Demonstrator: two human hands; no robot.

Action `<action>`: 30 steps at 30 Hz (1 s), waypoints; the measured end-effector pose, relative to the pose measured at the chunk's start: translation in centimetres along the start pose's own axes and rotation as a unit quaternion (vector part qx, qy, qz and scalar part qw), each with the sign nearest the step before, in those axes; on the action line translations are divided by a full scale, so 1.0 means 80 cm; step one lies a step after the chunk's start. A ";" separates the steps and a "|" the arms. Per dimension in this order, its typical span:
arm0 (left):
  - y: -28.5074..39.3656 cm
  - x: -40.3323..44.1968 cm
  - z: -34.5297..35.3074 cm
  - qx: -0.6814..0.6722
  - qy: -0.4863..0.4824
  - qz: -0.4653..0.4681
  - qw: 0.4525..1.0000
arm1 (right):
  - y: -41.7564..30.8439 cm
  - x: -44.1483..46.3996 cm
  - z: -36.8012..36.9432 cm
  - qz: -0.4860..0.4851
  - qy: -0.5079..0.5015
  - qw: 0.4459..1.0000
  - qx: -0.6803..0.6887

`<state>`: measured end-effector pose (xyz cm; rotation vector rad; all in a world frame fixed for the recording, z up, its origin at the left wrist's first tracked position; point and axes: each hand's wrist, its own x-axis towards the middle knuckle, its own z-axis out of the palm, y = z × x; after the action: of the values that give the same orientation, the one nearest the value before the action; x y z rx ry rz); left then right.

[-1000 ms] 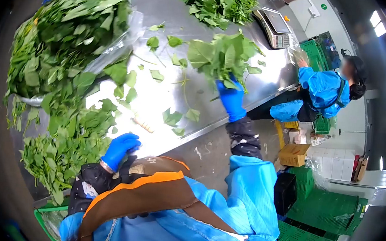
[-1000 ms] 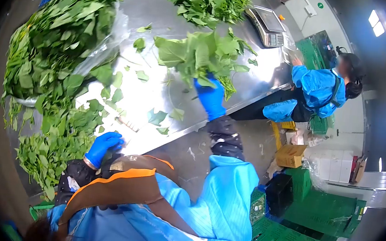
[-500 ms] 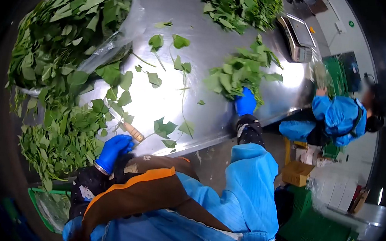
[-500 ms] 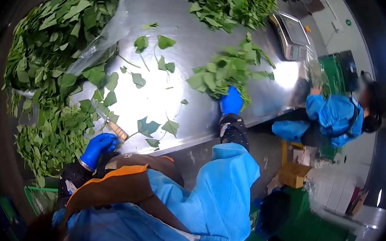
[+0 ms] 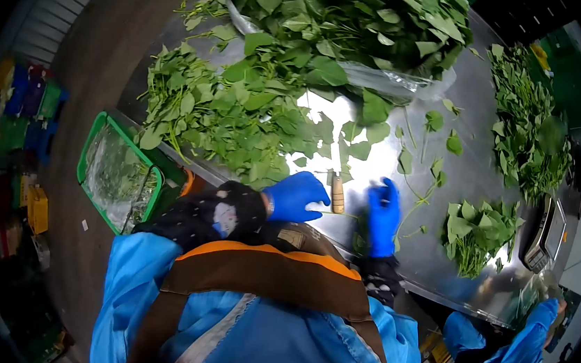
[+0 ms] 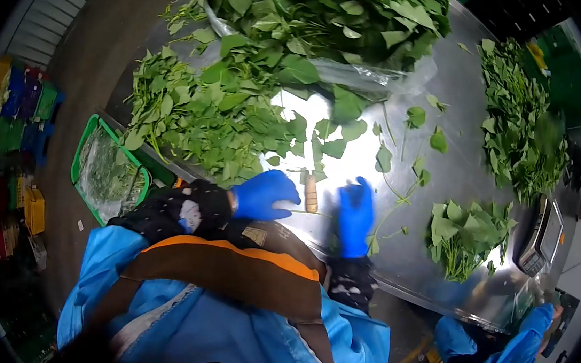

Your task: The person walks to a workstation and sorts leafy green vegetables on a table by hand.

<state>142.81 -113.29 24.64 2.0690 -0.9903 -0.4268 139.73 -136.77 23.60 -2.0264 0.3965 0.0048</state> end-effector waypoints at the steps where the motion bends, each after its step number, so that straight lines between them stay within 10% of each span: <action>1: -0.011 0.000 0.001 0.049 -0.057 0.020 0.997 | -0.008 -0.005 0.033 -0.044 -0.061 0.997 -0.036; 3: -0.043 -0.021 -0.011 0.211 0.003 0.092 0.973 | -0.033 -0.017 0.079 -0.139 -0.059 0.953 -0.262; 6: -0.089 -0.056 -0.059 0.436 -0.048 -0.055 0.897 | -0.021 -0.018 0.103 -0.130 -0.040 0.965 -0.226; 10: -0.168 -0.135 -0.152 0.402 0.031 -0.171 0.899 | -0.035 -0.027 0.113 -0.105 -0.011 0.968 -0.227; 19: -0.260 -0.230 -0.252 0.286 0.108 -0.076 0.949 | -0.080 -0.028 0.176 -0.076 0.089 0.899 -0.422; 25: -0.263 -0.247 -0.264 0.221 0.056 -0.048 0.972 | -0.201 0.069 0.300 -0.005 0.038 0.993 0.112; 30: -0.275 -0.262 -0.267 0.231 0.041 -0.025 0.972 | -0.249 0.152 0.399 0.049 -0.131 0.976 0.167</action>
<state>152.92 -77.76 20.50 2.5072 -1.0644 -0.1385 162.11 -104.18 23.53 -1.6454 0.3045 0.2487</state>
